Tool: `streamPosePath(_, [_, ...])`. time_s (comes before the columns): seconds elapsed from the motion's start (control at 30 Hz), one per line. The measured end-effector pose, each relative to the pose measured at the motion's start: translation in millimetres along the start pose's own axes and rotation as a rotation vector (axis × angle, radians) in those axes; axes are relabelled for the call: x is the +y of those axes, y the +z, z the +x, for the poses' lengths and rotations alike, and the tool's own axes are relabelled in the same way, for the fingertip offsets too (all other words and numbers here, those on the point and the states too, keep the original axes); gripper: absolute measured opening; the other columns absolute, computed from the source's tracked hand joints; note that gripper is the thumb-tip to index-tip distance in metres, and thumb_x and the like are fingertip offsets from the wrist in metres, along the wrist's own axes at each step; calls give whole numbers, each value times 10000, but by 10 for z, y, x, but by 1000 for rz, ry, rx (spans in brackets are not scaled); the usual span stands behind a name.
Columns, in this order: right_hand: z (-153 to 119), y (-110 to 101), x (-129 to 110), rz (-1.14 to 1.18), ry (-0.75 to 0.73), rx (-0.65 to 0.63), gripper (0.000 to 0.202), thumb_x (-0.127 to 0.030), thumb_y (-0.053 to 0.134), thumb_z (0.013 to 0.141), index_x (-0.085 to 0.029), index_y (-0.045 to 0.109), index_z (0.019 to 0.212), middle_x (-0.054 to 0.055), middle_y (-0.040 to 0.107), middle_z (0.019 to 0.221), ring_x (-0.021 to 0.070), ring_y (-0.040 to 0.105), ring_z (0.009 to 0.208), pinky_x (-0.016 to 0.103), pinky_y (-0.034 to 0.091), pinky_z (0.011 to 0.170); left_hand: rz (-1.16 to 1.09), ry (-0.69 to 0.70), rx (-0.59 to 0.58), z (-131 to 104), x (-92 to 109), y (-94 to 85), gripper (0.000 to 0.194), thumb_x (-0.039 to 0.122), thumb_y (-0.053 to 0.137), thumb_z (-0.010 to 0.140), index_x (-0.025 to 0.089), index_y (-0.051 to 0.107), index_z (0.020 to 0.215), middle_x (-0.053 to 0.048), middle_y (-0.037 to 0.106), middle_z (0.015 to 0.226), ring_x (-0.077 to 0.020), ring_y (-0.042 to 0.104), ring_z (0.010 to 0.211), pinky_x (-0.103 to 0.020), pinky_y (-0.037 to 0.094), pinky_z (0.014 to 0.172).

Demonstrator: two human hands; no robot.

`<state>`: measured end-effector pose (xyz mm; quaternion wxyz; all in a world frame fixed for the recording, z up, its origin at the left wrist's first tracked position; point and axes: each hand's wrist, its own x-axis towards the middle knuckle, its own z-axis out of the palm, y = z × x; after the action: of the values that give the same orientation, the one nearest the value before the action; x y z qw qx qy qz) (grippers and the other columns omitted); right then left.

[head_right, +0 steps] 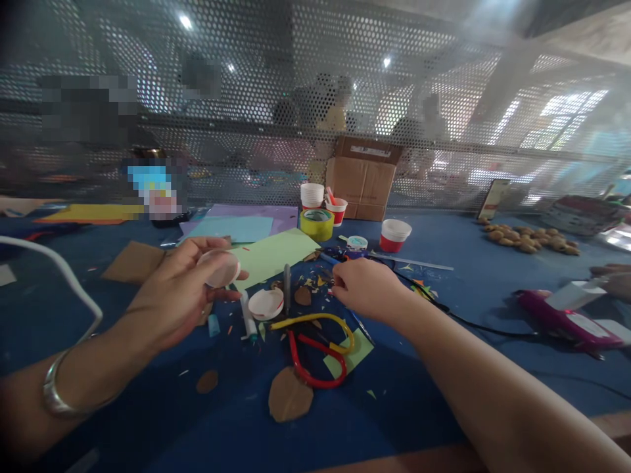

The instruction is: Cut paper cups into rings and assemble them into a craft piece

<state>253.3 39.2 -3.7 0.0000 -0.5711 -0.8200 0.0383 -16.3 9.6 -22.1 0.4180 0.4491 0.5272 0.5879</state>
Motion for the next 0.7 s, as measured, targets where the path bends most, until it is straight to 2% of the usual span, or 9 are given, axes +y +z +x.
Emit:
streamPosePath(0.1, [-20, 4, -33, -59, 24, 13, 153, -218, 579, 935, -197, 720, 880, 80, 756, 859, 225, 685, 773, 299, 277, 568, -17, 18, -44, -25, 11, 1, 423, 297, 808, 786, 232, 561, 1124, -24, 647, 1006, -199, 714, 805, -245, 587, 538])
streamPosePath(0.27, [-13, 41, -46, -125, 13, -4, 175, -204, 562, 929, -184, 735, 939, 127, 778, 1011, 288, 728, 889, 316, 343, 612, -21, 28, -107, -35, -1, 1, 512, 315, 875, 731, 202, 598, 1146, -22, 672, 972, -189, 695, 797, -220, 517, 515])
streamPosePath(0.37, [10, 54, -45, -144, 17, -14, 179, -209, 563, 908, -177, 739, 920, 136, 784, 996, 305, 736, 900, 326, 371, 633, -4, 34, -142, -34, 6, 9, 537, 331, 900, 707, 167, 630, 1142, -38, 692, 978, -176, 666, 781, -217, 482, 504])
streamPosePath(0.53, [43, 49, -34, -148, 15, -19, 165, -276, 608, 879, -179, 739, 864, 134, 785, 947, 302, 735, 890, 326, 394, 649, 8, 52, -155, -28, -5, 0, 552, 328, 922, 685, 158, 663, 1141, -29, 696, 933, -160, 598, 775, -207, 456, 509])
streamPosePath(0.7, [40, 59, -18, -127, 0, 0, 145, -268, 618, 871, -186, 738, 871, 115, 782, 943, 282, 728, 866, 315, 361, 627, 82, 62, -182, -45, -17, -21, 523, 384, 905, 729, 158, 717, 1161, -48, 743, 942, -174, 618, 792, -227, 461, 563])
